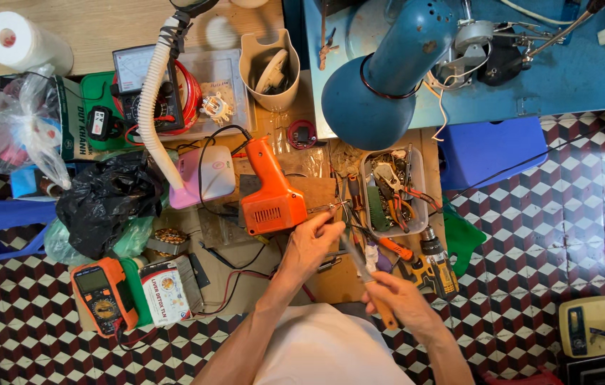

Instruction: The person uses a heat gun to warm a small component, then uses a soldering iron and solder wire to join wires on a workbench. They handle a multimeter, pliers, and a roll of solder wire while working on a small electronic assembly.

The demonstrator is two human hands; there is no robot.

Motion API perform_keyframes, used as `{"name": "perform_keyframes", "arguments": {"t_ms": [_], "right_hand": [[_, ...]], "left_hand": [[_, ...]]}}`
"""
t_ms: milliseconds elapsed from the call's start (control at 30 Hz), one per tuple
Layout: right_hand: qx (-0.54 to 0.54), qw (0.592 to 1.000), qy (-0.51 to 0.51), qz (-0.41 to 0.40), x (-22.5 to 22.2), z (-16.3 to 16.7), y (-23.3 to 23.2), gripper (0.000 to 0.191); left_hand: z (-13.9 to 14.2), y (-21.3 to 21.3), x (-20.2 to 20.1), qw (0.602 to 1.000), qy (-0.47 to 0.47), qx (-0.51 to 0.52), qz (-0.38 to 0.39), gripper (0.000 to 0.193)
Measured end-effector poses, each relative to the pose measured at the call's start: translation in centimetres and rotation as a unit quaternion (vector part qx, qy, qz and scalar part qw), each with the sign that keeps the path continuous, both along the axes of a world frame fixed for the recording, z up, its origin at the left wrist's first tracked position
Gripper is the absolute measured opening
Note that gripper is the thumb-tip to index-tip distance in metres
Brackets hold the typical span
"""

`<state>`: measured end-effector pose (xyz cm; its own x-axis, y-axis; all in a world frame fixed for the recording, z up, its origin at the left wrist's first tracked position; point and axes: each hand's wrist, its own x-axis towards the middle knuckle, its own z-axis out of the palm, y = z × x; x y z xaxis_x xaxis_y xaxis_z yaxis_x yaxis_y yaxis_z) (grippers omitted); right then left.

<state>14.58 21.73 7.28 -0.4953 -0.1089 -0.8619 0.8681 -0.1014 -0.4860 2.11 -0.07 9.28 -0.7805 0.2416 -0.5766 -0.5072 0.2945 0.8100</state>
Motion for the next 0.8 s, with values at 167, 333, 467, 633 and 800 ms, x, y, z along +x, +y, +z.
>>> {"name": "perform_keyframes", "arguments": {"t_ms": [167,333,467,633,800], "right_hand": [[0.379,0.878,0.232,0.181,-3.9,-2.1,4.2,0.047],[0.457,0.832,0.280,0.142,-5.8,0.4,1.7,0.052],[0.416,0.871,0.235,0.118,-1.0,2.7,-3.2,0.045],[0.397,0.868,0.281,0.102,7.6,3.6,-10.3,0.042],[0.367,0.910,0.174,0.089,13.4,3.2,-15.6,0.046]], "left_hand": [[4.8,-3.2,1.6,0.878,0.395,-0.241,-0.125,0.051],[4.7,-4.4,-3.7,0.755,0.487,-0.304,-0.316,0.061],[4.2,-5.6,-4.8,0.690,0.425,-0.331,-0.484,0.048],[6.8,-12.0,-2.8,0.635,0.496,-0.280,-0.521,0.108],[8.2,-15.4,-2.9,0.524,0.402,-0.364,-0.656,0.152]]}}
